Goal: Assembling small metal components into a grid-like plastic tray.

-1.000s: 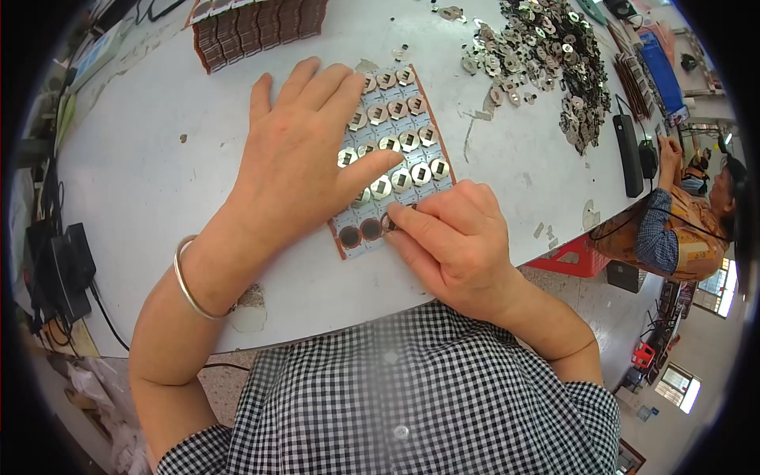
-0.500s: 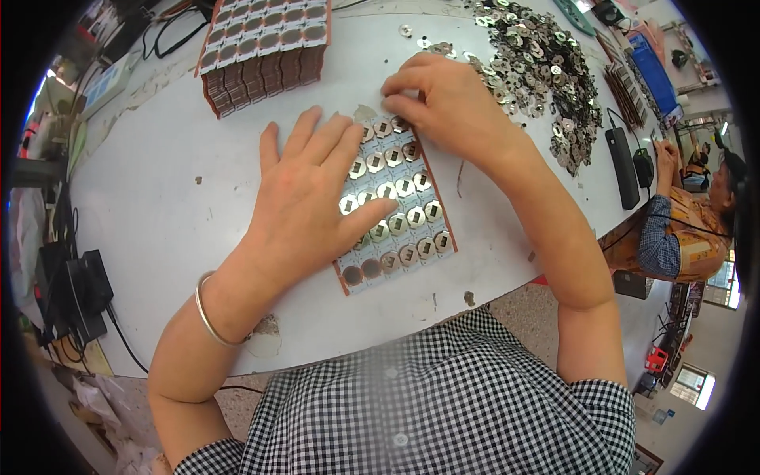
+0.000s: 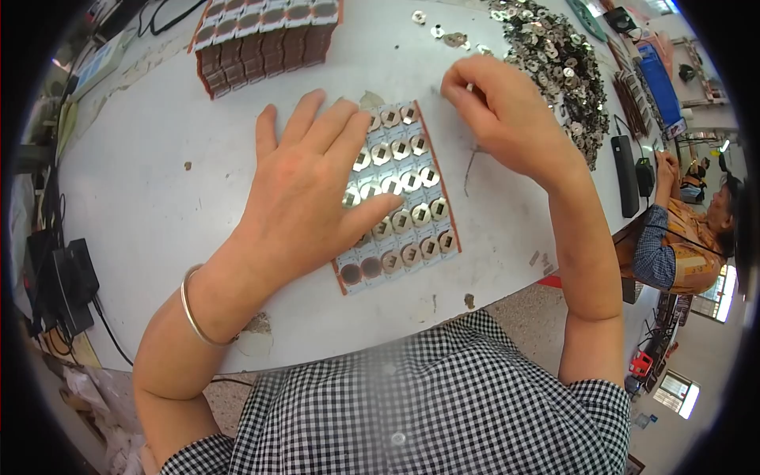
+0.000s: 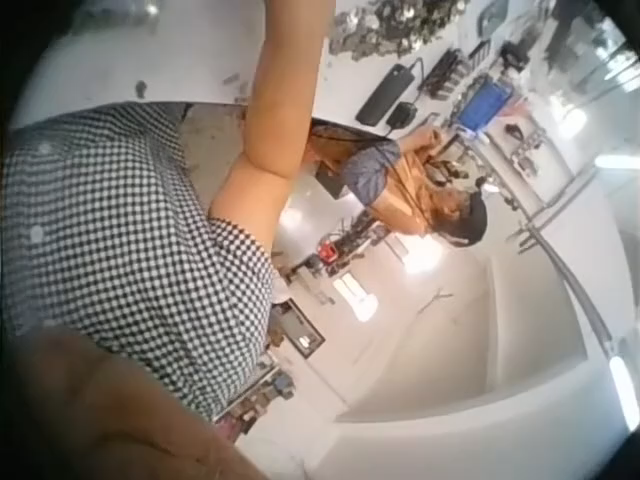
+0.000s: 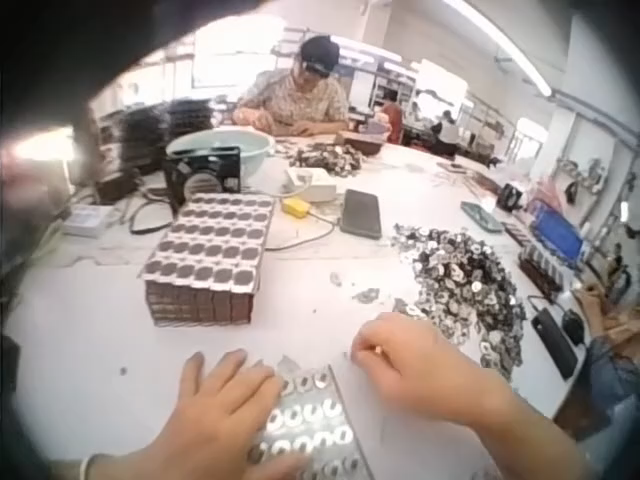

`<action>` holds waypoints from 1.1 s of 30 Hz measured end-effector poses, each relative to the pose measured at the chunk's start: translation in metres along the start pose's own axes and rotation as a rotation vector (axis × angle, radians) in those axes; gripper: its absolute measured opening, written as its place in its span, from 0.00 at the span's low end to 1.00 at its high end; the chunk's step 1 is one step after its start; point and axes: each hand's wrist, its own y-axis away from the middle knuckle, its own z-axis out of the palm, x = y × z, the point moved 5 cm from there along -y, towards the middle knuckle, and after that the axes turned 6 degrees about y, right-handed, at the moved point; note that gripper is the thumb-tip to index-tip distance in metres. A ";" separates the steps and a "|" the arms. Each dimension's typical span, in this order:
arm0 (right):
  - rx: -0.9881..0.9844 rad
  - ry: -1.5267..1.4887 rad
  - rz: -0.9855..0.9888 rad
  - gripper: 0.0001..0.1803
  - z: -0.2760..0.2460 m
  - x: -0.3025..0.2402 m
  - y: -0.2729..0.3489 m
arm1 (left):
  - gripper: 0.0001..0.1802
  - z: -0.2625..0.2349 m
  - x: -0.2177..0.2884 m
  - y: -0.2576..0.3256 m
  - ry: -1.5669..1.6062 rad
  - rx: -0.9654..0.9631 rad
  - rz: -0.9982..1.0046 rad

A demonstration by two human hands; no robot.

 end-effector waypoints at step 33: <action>-0.011 -0.260 0.390 0.05 -0.009 -0.017 0.101 | 0.41 0.001 -0.001 0.000 -0.018 0.007 0.010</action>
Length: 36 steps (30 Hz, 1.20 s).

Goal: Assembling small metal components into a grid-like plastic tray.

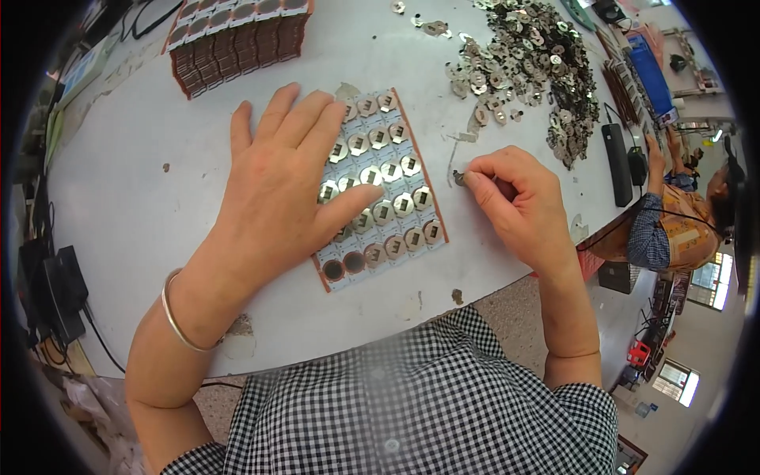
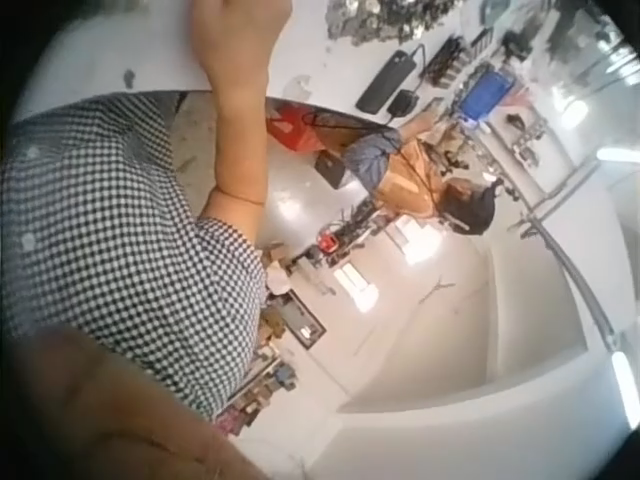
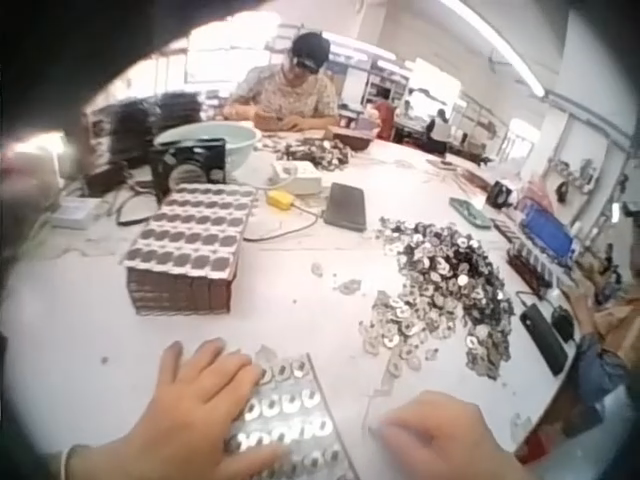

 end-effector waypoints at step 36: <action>-0.160 -0.151 -0.199 0.06 0.059 -0.083 0.015 | 0.39 0.002 -0.007 -0.003 0.001 0.070 0.018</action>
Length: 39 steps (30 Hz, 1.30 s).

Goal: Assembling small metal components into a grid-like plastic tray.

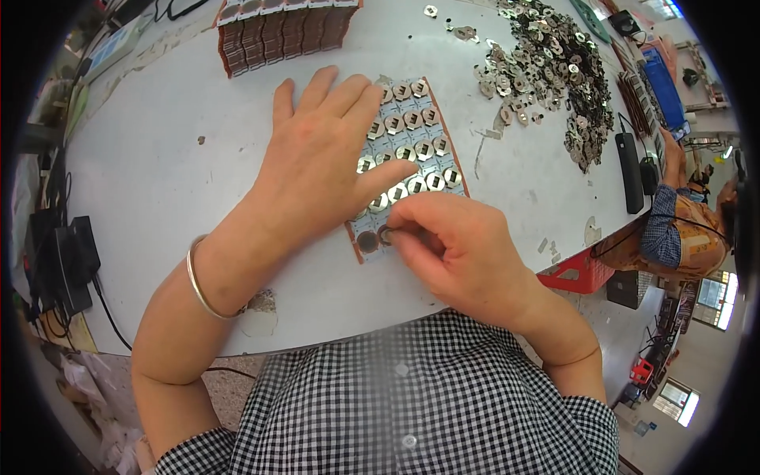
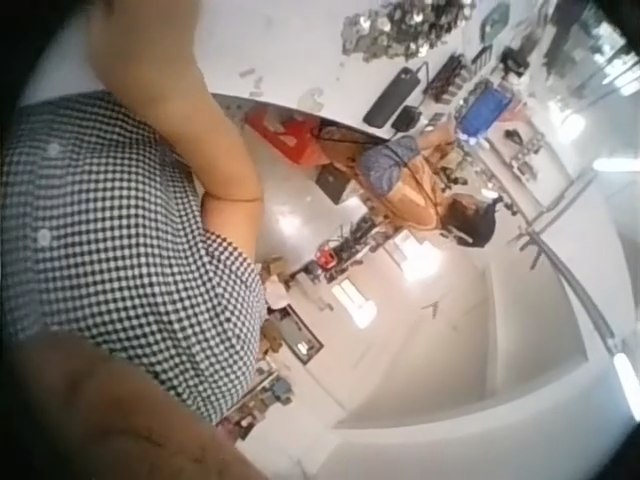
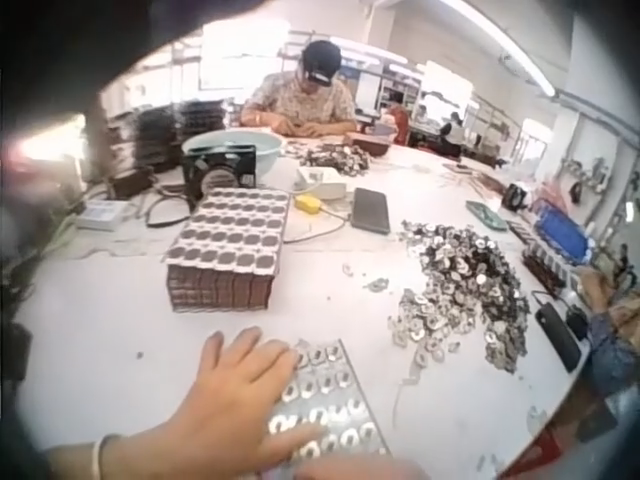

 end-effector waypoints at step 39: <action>0.476 0.289 -0.114 0.15 -0.061 0.039 0.004 | 0.41 -0.001 0.003 0.004 -0.043 -0.055 -0.048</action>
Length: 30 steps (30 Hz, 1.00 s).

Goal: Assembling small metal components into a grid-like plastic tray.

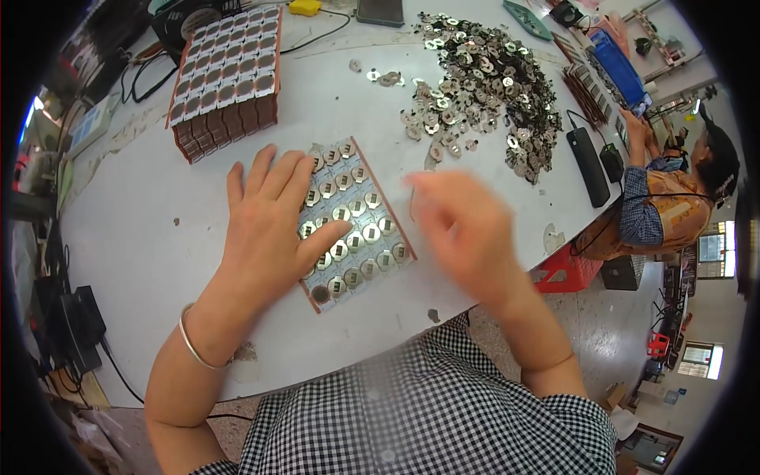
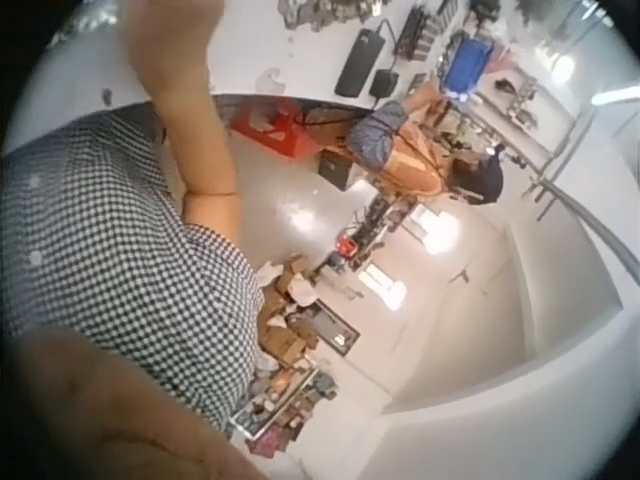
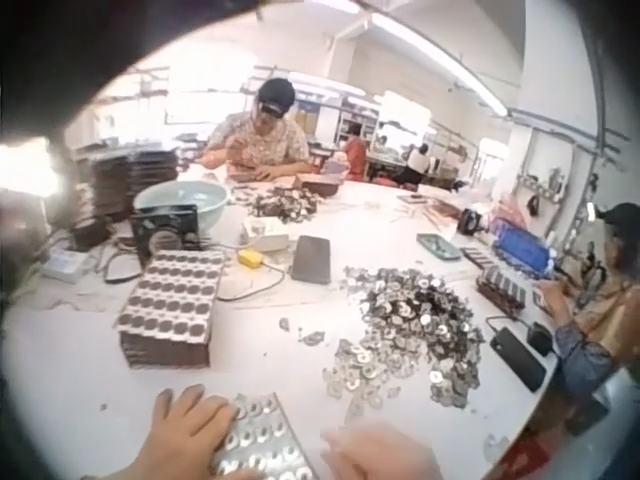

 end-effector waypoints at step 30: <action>-0.342 -0.045 0.399 0.06 0.005 0.067 -0.013 | 0.33 -0.018 -0.020 -0.006 0.216 -0.031 0.005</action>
